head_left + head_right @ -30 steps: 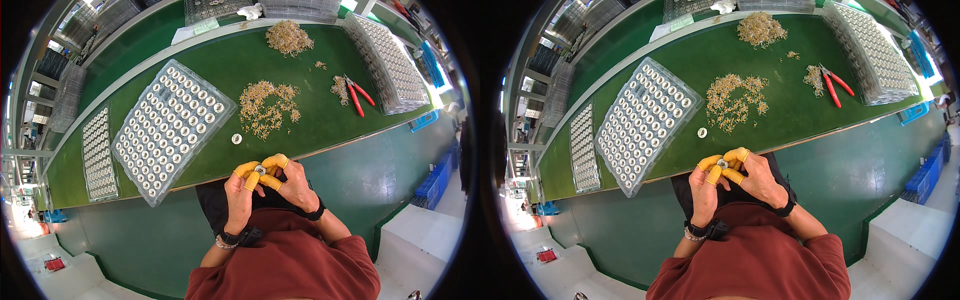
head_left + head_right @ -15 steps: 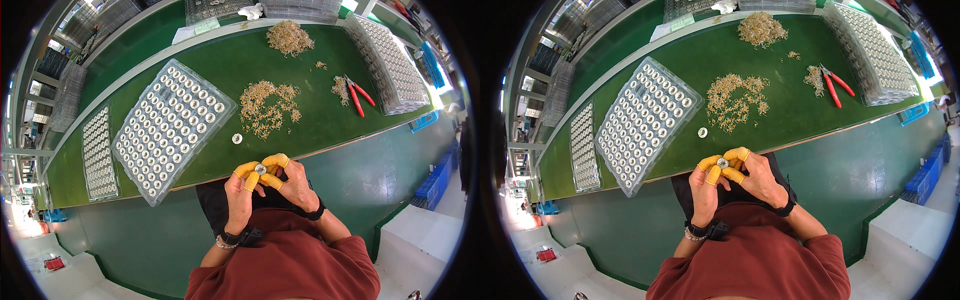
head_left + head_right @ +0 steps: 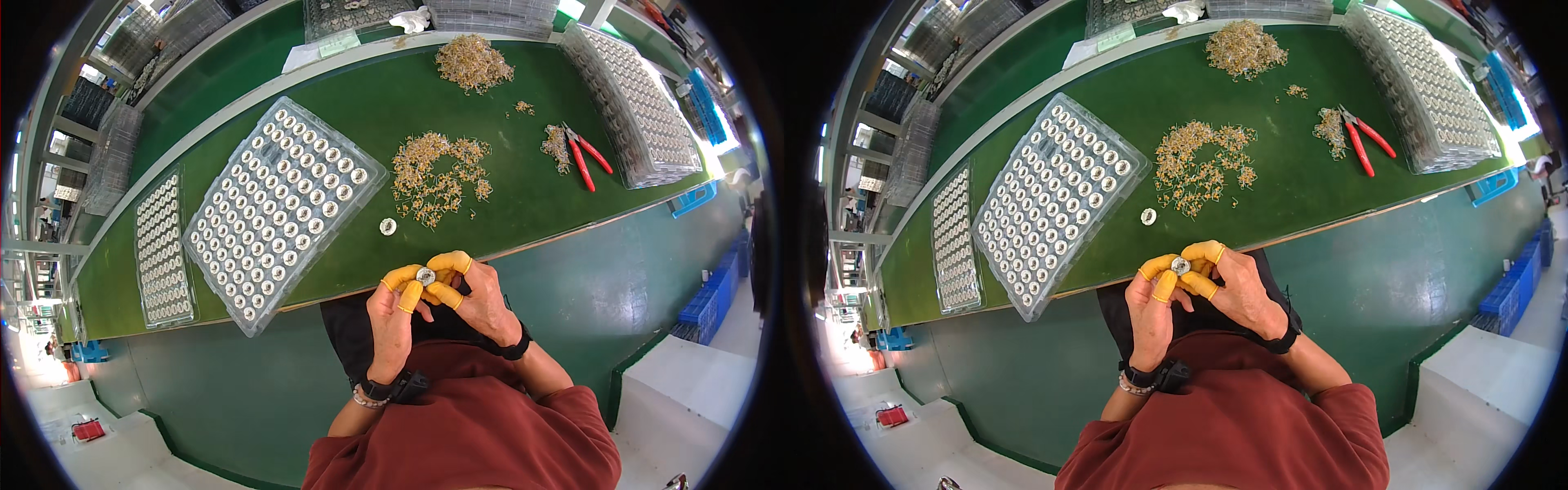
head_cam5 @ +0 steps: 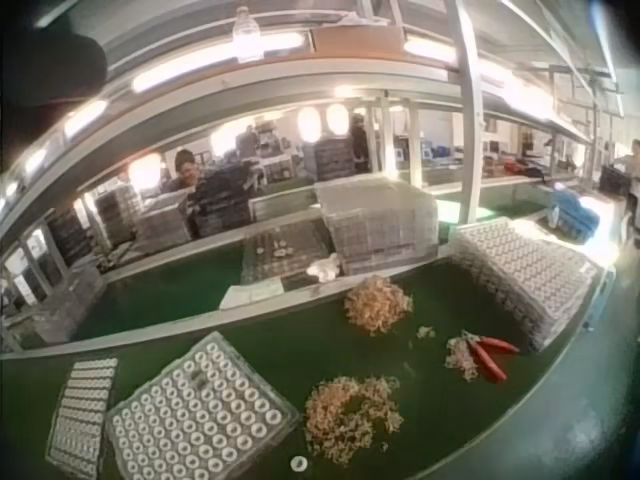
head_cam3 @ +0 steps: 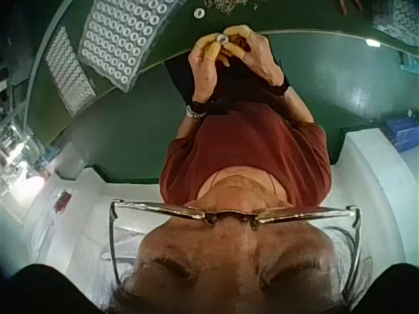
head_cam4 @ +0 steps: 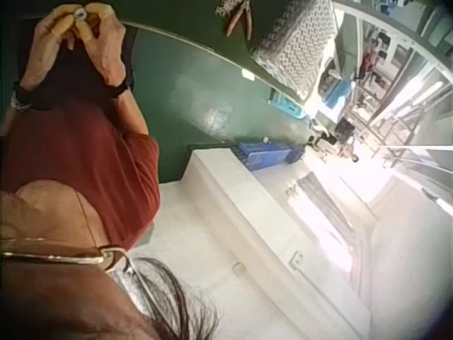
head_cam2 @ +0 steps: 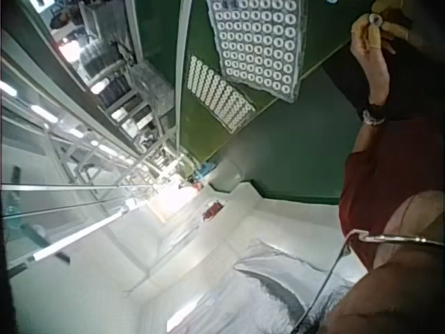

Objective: Manually assembling small circular electronic components by inserting parts and placing them in a tray.

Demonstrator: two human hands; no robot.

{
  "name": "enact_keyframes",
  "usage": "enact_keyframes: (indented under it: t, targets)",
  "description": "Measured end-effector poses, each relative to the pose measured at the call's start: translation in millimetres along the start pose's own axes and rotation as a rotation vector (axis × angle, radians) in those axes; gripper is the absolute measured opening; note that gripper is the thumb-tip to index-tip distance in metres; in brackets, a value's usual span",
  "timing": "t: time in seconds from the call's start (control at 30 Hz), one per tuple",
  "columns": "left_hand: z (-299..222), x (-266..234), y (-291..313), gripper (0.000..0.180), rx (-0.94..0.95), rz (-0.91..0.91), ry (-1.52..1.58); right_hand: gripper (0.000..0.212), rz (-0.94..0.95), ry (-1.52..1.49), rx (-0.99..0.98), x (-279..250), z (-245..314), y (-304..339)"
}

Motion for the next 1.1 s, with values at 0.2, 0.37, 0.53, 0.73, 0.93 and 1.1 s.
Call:
enact_keyframes:
  t: [0.2, 0.37, 0.53, 0.73, 0.93, 1.1]
  targets:
    - [1.7, -0.9, 0.2, 0.025, 0.012, 0.006, 0.001, 0.03, -0.008, -0.001, -0.002, 0.4, 1.2, -0.5]
    - [2.5, -1.2, 0.7, 0.025, 0.007, 0.003, -0.01, 0.029, -0.016, 0.005, -0.011, -0.1, 0.5, -0.3]
    - [3.4, -1.6, 0.9, 0.025, 0.002, 0.001, -0.004, 0.029, -0.011, 0.017, -0.018, 0.5, -1.2, 0.4]
    - [3.4, -1.4, 0.8, 0.025, -0.006, 0.0, -0.011, 0.028, -0.019, 0.002, -0.043, 0.3, 1.1, -0.7]
    - [5.3, -2.6, 1.0, 0.025, -0.018, 0.0, -0.006, 0.028, -0.014, -0.001, -0.032, 0.6, -0.5, -0.4]
    - [4.8, -2.5, 0.6, 0.024, -0.015, -0.002, -0.01, 0.027, -0.016, 0.004, -0.021, 0.6, -2.8, 0.4]
Point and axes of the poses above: each hand's wrist, its own y-axis away from the middle knuckle, its own x-axis out of the palm, z = x × y, the point moved 7 cm from there along -y, towards the middle knuckle, and after that the axes turned 12 degrees about -y, right-handed, at the moved point
